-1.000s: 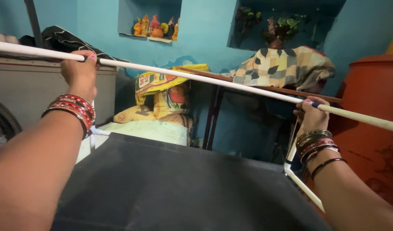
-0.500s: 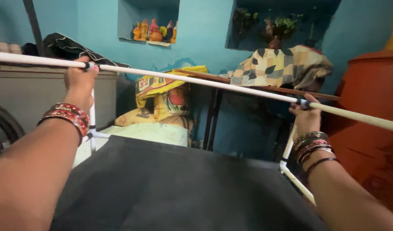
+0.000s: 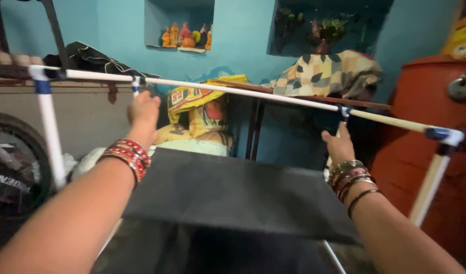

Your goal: The person assembles a multi-tier fabric storage rack, fitting black fabric shelves onto a white plastic tube frame, attaching side poles and connectors, and pressing shelves into place until the finished four-tier rack stands upright on the floor.

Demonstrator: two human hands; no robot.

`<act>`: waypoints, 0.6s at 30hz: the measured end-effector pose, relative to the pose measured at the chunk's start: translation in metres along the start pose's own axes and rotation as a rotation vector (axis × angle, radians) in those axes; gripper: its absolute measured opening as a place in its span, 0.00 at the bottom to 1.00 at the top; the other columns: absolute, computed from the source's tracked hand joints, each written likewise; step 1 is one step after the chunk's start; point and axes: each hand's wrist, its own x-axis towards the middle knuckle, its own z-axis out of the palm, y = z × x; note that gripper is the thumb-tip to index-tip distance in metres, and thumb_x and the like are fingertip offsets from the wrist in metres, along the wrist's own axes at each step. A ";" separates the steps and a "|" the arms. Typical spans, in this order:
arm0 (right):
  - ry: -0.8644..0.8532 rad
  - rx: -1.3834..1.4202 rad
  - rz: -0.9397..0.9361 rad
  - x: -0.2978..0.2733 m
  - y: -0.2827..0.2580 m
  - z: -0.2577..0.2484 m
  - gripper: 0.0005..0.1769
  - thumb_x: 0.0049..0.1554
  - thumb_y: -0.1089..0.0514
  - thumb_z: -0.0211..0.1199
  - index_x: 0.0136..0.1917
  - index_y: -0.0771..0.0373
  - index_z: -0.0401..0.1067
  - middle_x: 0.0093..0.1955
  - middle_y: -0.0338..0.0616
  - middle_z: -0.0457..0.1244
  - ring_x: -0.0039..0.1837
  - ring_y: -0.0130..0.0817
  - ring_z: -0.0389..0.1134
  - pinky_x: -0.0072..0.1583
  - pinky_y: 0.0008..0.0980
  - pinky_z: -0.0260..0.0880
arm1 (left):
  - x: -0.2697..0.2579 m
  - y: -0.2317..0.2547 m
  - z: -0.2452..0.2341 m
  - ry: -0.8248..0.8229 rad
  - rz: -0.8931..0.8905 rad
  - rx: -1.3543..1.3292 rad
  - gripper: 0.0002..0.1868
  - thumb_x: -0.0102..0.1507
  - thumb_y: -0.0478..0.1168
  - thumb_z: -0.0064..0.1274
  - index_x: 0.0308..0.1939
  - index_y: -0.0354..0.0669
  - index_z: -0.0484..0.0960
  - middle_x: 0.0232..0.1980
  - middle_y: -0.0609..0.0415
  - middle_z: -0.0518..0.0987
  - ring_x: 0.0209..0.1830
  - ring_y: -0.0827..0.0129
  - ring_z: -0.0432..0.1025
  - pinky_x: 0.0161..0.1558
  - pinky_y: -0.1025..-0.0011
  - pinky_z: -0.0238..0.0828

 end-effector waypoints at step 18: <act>-0.359 0.122 0.037 -0.210 -0.155 0.035 0.36 0.58 0.53 0.63 0.78 0.53 0.60 0.77 0.57 0.56 0.78 0.45 0.57 0.73 0.39 0.55 | -0.188 0.195 -0.070 -0.214 0.072 0.594 0.13 0.59 0.42 0.58 0.46 0.43 0.86 0.47 0.46 0.85 0.45 0.57 0.80 0.48 0.62 0.74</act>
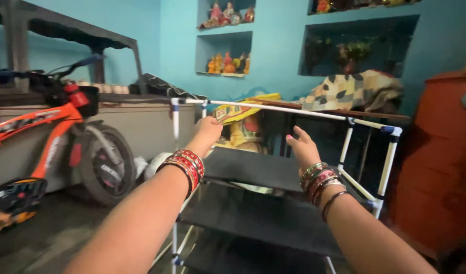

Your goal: The person assembles a multi-tier fabric storage rack, fitting black fabric shelves onto a white plastic tube frame, attaching side poles and connectors, and pressing shelves into place until the finished four-tier rack stands upright on the floor.

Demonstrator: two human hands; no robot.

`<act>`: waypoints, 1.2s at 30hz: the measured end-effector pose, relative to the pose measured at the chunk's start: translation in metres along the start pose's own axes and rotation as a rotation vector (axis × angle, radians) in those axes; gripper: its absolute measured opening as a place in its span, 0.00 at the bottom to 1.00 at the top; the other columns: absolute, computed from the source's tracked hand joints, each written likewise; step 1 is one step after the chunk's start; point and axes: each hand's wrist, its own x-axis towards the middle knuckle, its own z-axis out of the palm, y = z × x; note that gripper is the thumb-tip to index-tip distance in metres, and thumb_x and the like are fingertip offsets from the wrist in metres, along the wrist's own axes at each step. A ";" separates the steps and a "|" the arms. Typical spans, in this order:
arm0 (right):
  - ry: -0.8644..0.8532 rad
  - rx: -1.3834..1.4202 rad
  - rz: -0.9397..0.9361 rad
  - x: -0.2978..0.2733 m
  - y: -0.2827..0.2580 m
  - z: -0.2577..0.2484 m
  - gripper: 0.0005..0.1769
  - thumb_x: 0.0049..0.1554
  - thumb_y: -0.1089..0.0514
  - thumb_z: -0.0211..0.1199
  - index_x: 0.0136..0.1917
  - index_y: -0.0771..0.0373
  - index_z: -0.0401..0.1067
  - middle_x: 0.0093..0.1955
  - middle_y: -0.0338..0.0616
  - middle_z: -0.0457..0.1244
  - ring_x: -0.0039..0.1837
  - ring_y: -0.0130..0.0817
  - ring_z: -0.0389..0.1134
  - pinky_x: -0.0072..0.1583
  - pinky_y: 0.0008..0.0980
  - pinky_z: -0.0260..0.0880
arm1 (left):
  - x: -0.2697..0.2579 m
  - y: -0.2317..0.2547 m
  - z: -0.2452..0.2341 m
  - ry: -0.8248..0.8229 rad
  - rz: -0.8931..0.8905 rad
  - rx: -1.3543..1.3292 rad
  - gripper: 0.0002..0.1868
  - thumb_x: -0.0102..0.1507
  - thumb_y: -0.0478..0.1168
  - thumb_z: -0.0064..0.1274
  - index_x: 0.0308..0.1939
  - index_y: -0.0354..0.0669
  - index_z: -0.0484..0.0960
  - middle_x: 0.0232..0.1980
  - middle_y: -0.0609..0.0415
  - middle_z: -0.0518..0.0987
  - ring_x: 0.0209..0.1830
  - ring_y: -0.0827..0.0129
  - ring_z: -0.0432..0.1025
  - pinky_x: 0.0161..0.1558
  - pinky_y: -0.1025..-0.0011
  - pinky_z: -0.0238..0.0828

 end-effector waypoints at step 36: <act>-0.815 -0.001 0.072 -0.195 0.157 0.383 0.38 0.55 0.51 0.64 0.76 0.61 0.60 0.76 0.54 0.59 0.77 0.42 0.59 0.73 0.36 0.57 | -0.131 -0.393 -0.179 0.107 -0.258 0.511 0.12 0.59 0.44 0.55 0.39 0.41 0.87 0.46 0.41 0.84 0.50 0.44 0.77 0.54 0.53 0.73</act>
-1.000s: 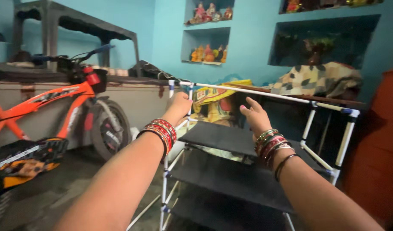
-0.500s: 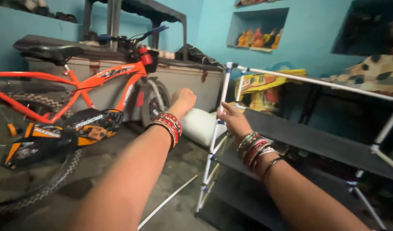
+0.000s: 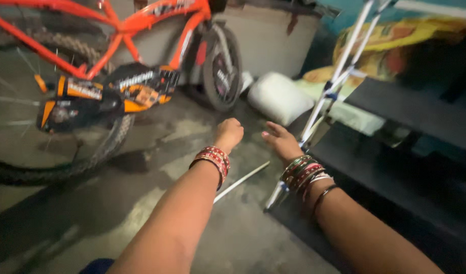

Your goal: The person assembles a multi-tier fabric storage rack, fitting black fabric shelves onto a white plastic tube frame, attaching side poles and connectors, and pressing shelves into place until the finished four-tier rack stands upright on the floor.

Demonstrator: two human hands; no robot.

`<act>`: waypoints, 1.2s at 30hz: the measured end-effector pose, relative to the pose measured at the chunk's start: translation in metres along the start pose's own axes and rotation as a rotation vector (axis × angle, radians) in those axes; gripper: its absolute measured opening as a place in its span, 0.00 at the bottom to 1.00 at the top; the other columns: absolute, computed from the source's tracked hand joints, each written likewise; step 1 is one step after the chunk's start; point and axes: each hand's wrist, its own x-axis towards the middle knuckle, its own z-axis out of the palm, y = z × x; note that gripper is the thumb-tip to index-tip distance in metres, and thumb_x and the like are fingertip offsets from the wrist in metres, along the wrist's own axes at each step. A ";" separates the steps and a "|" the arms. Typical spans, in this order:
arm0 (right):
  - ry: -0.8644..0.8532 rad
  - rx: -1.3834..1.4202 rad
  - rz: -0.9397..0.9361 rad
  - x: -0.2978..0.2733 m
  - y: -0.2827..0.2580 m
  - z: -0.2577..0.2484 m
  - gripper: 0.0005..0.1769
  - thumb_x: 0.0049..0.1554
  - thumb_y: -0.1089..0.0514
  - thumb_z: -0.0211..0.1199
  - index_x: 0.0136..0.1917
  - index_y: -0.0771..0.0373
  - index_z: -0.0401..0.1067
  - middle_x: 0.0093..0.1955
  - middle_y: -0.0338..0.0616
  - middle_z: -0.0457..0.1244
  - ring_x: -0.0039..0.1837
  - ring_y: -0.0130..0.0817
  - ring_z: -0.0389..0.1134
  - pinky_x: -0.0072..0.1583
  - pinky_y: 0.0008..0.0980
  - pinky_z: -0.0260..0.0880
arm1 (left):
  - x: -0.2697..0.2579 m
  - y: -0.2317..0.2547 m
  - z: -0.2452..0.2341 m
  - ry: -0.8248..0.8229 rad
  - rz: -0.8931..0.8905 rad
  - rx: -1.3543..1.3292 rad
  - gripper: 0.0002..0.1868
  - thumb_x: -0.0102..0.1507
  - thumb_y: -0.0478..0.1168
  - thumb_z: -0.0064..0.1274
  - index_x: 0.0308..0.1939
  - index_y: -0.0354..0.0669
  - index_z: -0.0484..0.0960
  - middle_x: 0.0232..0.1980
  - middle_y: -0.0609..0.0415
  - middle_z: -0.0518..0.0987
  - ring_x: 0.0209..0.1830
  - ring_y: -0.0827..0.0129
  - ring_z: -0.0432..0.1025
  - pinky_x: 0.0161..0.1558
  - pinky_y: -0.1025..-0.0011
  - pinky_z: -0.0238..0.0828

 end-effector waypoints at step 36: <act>-0.045 0.067 0.522 -0.038 0.250 0.084 0.34 0.56 0.50 0.62 0.74 0.56 0.66 0.73 0.47 0.63 0.69 0.37 0.64 0.64 0.33 0.63 | -0.201 -0.209 0.117 -0.429 -0.438 0.651 0.09 0.67 0.39 0.53 0.49 0.49 0.84 0.54 0.50 0.80 0.58 0.54 0.75 0.55 0.56 0.75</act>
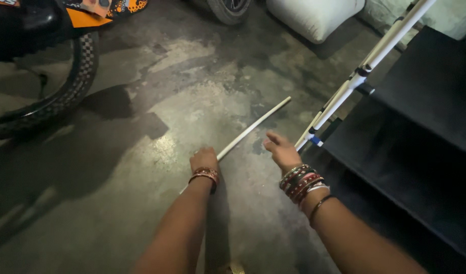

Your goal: The person assembles a multi-tier fabric storage rack, fitting black fabric shelves onto a white plastic tube frame, attaching side poles and connectors, and pressing shelves into place until the finished four-tier rack stands upright on the floor.

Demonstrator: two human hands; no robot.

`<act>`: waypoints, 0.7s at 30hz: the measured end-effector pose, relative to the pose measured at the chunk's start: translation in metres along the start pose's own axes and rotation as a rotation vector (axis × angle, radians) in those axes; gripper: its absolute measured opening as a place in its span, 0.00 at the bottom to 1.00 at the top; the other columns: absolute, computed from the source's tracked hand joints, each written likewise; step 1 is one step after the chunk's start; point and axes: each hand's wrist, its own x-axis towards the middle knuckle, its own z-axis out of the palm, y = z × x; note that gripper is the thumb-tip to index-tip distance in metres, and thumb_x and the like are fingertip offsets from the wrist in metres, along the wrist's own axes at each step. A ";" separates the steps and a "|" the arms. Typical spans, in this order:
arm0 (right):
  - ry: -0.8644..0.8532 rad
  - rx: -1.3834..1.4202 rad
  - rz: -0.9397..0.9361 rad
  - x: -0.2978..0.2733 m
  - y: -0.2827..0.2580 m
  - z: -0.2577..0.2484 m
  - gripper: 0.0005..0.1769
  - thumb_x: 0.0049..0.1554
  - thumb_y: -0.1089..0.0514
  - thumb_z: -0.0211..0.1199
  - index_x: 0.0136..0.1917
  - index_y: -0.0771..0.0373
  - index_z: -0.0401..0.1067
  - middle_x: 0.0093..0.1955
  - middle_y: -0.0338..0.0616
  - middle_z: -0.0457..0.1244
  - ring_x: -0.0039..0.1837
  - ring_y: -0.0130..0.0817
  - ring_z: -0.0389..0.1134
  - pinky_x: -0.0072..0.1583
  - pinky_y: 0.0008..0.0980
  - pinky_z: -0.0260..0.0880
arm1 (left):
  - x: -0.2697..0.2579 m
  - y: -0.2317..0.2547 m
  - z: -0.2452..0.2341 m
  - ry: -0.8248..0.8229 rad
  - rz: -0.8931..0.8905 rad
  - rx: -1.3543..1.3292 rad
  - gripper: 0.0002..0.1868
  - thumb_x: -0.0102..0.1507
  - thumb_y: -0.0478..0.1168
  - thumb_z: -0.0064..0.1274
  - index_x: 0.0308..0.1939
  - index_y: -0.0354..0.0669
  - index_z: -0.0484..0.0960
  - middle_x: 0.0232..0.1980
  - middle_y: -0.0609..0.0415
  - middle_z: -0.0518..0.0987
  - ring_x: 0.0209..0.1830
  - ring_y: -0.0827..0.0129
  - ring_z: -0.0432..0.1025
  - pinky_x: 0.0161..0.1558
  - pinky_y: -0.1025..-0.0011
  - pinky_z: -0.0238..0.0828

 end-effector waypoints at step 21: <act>0.066 0.250 -0.334 -0.116 -0.206 -0.124 0.29 0.60 0.56 0.59 0.73 0.62 0.64 0.63 0.45 0.64 0.62 0.36 0.69 0.58 0.37 0.74 | -0.063 0.011 -0.252 0.703 0.197 -0.710 0.15 0.69 0.57 0.45 0.43 0.52 0.77 0.43 0.50 0.80 0.42 0.45 0.75 0.40 0.48 0.70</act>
